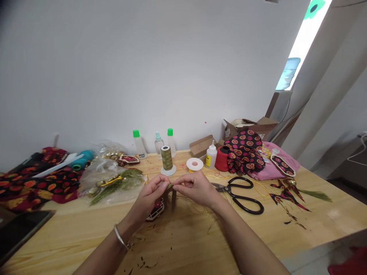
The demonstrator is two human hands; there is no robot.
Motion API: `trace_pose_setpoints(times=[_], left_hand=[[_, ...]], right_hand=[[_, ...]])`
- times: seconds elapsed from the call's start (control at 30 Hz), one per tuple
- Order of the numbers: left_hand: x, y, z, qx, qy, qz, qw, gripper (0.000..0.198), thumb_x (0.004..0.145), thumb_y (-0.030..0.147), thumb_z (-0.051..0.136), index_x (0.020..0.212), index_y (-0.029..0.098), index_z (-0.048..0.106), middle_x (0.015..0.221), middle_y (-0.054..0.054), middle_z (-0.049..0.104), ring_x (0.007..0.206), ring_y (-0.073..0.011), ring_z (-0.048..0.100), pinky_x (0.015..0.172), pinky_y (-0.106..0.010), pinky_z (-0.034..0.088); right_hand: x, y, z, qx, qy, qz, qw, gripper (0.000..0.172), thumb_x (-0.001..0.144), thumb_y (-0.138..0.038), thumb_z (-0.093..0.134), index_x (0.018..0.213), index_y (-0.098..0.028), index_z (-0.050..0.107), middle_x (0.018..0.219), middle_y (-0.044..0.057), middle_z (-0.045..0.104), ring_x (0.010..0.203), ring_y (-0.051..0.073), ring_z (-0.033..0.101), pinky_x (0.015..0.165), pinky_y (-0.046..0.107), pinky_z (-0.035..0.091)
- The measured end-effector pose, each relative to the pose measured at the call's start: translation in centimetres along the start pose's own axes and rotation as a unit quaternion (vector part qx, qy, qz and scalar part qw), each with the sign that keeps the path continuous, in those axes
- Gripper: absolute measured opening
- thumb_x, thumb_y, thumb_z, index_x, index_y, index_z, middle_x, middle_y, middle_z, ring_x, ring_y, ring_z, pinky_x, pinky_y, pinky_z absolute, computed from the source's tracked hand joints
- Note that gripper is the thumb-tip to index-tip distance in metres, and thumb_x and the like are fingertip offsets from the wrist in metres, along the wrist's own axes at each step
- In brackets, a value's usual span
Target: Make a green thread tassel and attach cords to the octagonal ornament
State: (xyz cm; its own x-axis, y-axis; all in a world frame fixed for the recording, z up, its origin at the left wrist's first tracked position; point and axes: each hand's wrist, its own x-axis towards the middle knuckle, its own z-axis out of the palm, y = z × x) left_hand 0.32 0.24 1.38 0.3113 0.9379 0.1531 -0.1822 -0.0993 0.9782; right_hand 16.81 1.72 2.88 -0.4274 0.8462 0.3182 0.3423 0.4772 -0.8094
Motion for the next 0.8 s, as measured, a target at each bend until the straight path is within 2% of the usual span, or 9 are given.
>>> trace_pose_setpoints(times=[0.1,0.27,0.47,0.63,0.8], left_hand=[[0.27,-0.44,0.28,-0.118,-0.011,-0.046,0.992,0.012,0.077,0.027,0.052,0.072,0.017,0.047,0.055,0.005,0.051,0.050,-0.0072,0.050,0.052,-0.017,0.038],[0.32,0.01,0.46,-0.209,-0.006,-0.093,0.974,0.010,0.076,0.023,0.053,0.073,0.016,0.046,0.065,0.000,0.061,0.058,-0.0128,0.061,0.061,-0.025,0.046],[0.00,0.21,0.33,-0.240,-0.029,-0.127,0.962,0.010,0.079,0.026,0.048,0.080,0.016,0.049,0.077,-0.006,0.065,0.066,-0.0179,0.064,0.064,-0.031,0.048],[-0.12,0.21,0.57,-0.235,-0.042,-0.144,0.960,0.020,0.079,0.035,0.047,0.084,0.016,0.051,0.078,-0.008,0.066,0.068,-0.0185,0.063,0.062,-0.030,0.048],[-0.25,0.43,0.70,-0.204,-0.053,-0.152,0.966,0.019,0.076,0.027,0.054,0.090,0.014,0.049,0.081,-0.009,0.065,0.069,-0.0181,0.063,0.063,-0.029,0.048]], right_hand=[[0.06,-0.33,0.25,0.074,-0.010,0.053,0.996,0.021,0.068,-0.031,0.058,0.066,-0.013,0.066,0.050,0.000,0.053,0.042,0.006,0.036,0.040,0.018,0.026],[0.20,-0.37,0.35,0.151,0.030,0.117,0.981,0.022,0.063,-0.034,0.061,0.064,-0.012,0.064,0.051,0.000,0.056,0.042,0.007,0.042,0.042,0.019,0.031],[0.37,-0.14,0.03,0.152,0.074,0.119,0.978,0.020,0.061,-0.031,0.063,0.061,-0.011,0.064,0.051,-0.001,0.053,0.046,0.006,0.040,0.044,0.019,0.030],[0.40,0.00,0.11,0.162,0.069,0.135,0.975,0.017,0.058,-0.029,0.065,0.060,-0.011,0.063,0.052,-0.001,0.053,0.047,0.006,0.040,0.045,0.019,0.030],[0.46,-0.05,0.25,0.184,0.066,0.141,0.970,0.018,0.058,-0.029,0.066,0.059,-0.011,0.063,0.052,-0.002,0.054,0.048,0.007,0.043,0.047,0.019,0.032]])
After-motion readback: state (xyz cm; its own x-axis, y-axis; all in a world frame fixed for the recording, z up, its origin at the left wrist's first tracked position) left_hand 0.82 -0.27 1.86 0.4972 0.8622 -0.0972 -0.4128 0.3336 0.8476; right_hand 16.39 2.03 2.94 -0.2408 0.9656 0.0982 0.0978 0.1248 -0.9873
